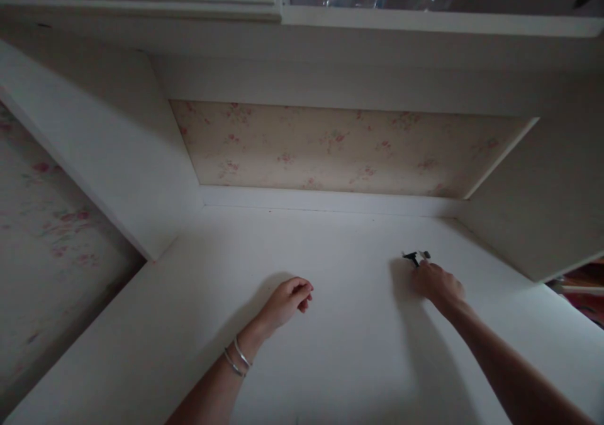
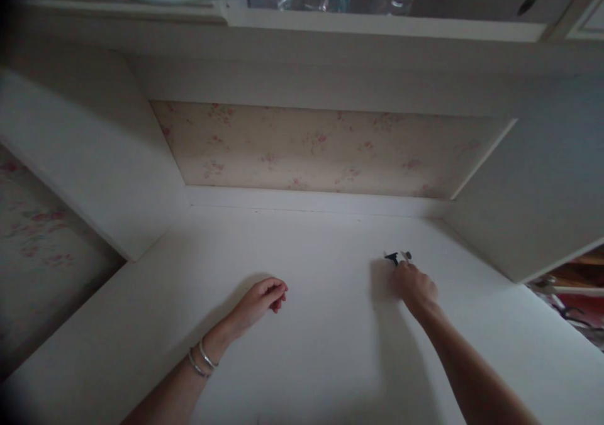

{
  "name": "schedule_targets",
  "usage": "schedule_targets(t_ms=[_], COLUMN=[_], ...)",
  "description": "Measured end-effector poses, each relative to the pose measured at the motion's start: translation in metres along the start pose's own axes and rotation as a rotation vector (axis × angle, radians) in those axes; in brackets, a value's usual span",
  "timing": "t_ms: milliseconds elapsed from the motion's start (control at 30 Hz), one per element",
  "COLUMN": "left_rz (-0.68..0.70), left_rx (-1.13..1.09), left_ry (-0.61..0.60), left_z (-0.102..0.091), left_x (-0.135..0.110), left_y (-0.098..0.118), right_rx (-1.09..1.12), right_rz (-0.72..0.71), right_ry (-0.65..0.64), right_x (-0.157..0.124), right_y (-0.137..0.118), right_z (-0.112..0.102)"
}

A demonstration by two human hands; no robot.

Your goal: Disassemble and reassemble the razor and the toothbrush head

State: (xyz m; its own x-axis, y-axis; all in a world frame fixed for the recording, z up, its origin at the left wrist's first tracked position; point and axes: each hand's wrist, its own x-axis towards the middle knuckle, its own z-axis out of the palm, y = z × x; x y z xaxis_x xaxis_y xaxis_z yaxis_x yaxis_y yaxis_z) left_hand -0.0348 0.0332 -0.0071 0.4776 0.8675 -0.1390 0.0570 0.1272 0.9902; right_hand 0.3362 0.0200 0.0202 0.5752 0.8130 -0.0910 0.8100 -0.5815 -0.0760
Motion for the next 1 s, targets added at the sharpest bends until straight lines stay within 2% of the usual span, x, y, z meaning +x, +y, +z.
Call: schedule_targets(t_ms=[100,200,300,433,467,500,533,600,700,867,1000], left_rz=[0.001,0.004,0.011,0.033,0.041,0.048,0.056,0.071,0.107,0.131,0.069], left_rx=[0.019,0.029,0.036,0.046,0.049,0.052,0.056,0.066,0.082,0.148,0.365], left_ry=[-0.005,-0.015,-0.027,-0.054,-0.064,-0.074,-0.082,-0.089,-0.088,-0.107,0.039], left_z=[0.001,0.002,0.003,0.003,0.003,0.002,0.002,0.0,-0.003,-0.004,-0.009], left_x=[0.001,0.001,0.001,0.001,0.0,-0.001,-0.002,-0.005,-0.01,-0.012,-0.008], left_y=[-0.002,-0.002,-0.001,0.001,0.002,0.003,0.004,0.007,0.013,0.014,0.01], right_rx=[0.034,0.104,0.233,0.472,0.567,0.821,1.022,1.269,1.331,1.252,1.07], right_rz=[-0.04,-0.113,-0.241,-0.442,-0.48,-0.501,-0.5,-0.459,-0.424,-0.447,-0.432], right_ry=[0.01,0.051,0.086,0.025,-0.011,-0.115,-0.199,-0.291,-0.294,-0.293,-0.267], right_x=[-0.007,-0.023,-0.051,-0.1,-0.112,-0.123,-0.132,-0.143,-0.147,-0.144,-0.127], right_y=[-0.008,-0.028,-0.064,-0.123,-0.137,-0.149,-0.16,-0.176,-0.186,-0.184,-0.165], right_z=[0.0,-0.003,-0.003,0.01,0.014,0.018,0.022,0.027,0.029,0.03,0.029])
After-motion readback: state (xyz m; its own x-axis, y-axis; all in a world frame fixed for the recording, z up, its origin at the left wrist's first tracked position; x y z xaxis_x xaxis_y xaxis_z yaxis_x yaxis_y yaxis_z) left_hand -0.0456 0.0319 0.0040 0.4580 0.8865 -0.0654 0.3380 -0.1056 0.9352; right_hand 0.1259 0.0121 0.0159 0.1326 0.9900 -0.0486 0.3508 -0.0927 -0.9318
